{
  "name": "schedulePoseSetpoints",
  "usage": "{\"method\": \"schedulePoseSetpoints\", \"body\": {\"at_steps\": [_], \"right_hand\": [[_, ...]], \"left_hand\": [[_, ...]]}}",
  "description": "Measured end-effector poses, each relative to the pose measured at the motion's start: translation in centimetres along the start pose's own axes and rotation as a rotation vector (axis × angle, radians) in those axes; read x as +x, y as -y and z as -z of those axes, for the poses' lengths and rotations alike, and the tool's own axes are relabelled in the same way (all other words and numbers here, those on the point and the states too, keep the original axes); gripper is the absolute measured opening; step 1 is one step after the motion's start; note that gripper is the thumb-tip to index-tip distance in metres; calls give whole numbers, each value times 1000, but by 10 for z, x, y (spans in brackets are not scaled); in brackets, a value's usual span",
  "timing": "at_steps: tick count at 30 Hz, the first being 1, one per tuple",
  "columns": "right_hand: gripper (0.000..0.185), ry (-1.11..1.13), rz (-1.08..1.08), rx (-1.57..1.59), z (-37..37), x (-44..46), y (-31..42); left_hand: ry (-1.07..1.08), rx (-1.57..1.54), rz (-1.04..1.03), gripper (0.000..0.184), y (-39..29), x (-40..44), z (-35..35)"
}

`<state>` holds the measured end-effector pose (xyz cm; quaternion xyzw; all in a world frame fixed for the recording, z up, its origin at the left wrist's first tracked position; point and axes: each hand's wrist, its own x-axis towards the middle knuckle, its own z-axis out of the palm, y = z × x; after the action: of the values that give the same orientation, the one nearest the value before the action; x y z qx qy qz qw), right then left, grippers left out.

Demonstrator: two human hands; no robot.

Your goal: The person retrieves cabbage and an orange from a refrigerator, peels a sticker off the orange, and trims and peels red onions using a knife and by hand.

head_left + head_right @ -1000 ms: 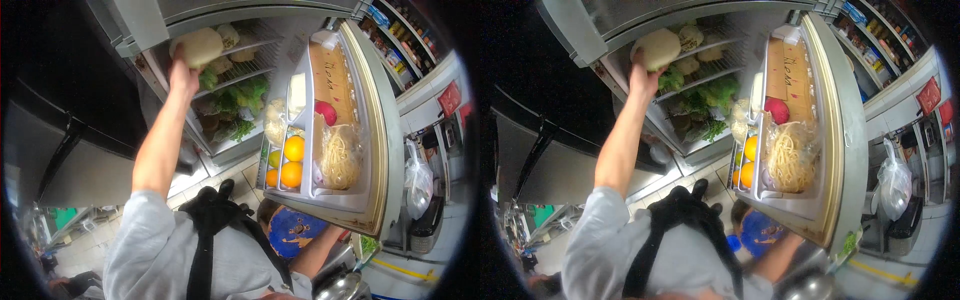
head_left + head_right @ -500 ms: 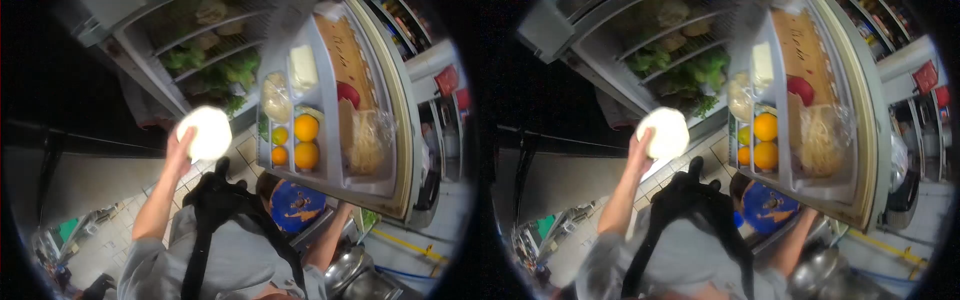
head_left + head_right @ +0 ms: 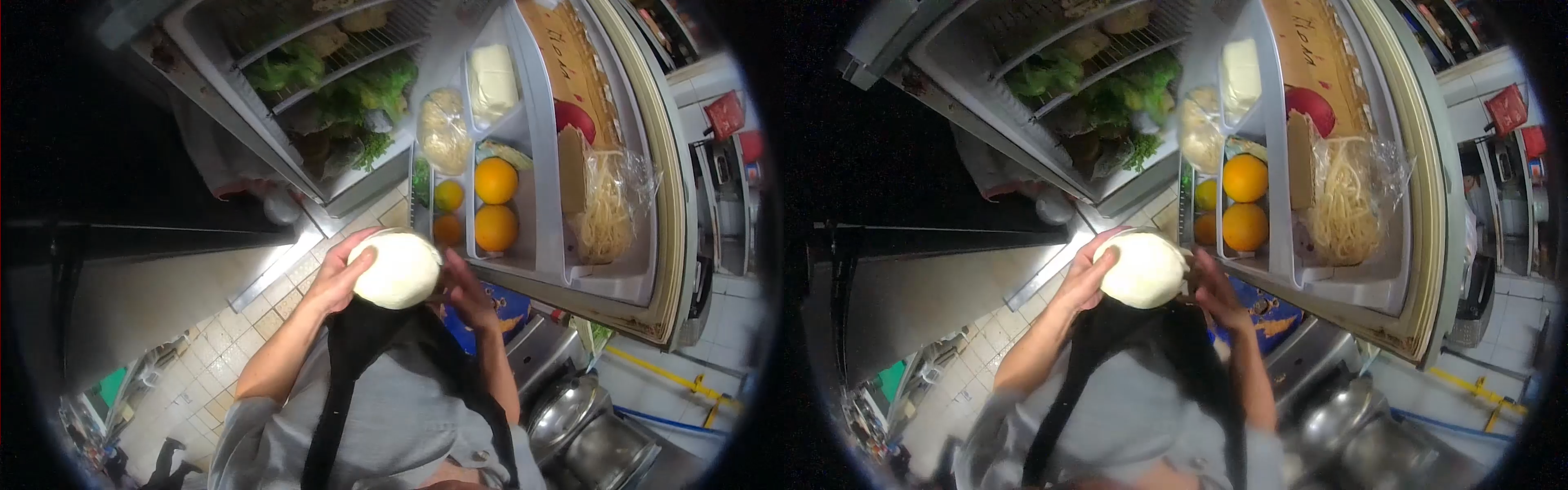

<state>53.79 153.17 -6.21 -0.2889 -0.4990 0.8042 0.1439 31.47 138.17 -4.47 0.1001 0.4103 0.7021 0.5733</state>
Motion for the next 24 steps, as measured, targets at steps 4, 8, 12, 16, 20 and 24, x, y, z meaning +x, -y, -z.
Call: {"method": "schedulePoseSetpoints", "body": {"at_steps": [4, 8, 12, 16, 20, 24], "right_hand": [[94, 91, -136, -77, -19, 10, 28], [92, -34, -228, 77, -25, 5, 23], [92, -152, -288, 89, -19, -12, 17], [86, -142, -272, 8, -17, -19, 22], [81, -119, -157, -276, -16, -27, 35], [82, -98, -34, -448, -9, -42, 41]], "left_hand": [[62, 186, -82, 44, 11, 4, -19], [123, 470, -126, 47, -19, 3, -34], [53, 918, -15, 44, -65, 10, -27], [-56, 909, -300, 35, -82, 40, -52], [475, 1320, -538, 36, -64, 75, -95], [629, 1487, -683, 42, -56, 91, -124]]}}
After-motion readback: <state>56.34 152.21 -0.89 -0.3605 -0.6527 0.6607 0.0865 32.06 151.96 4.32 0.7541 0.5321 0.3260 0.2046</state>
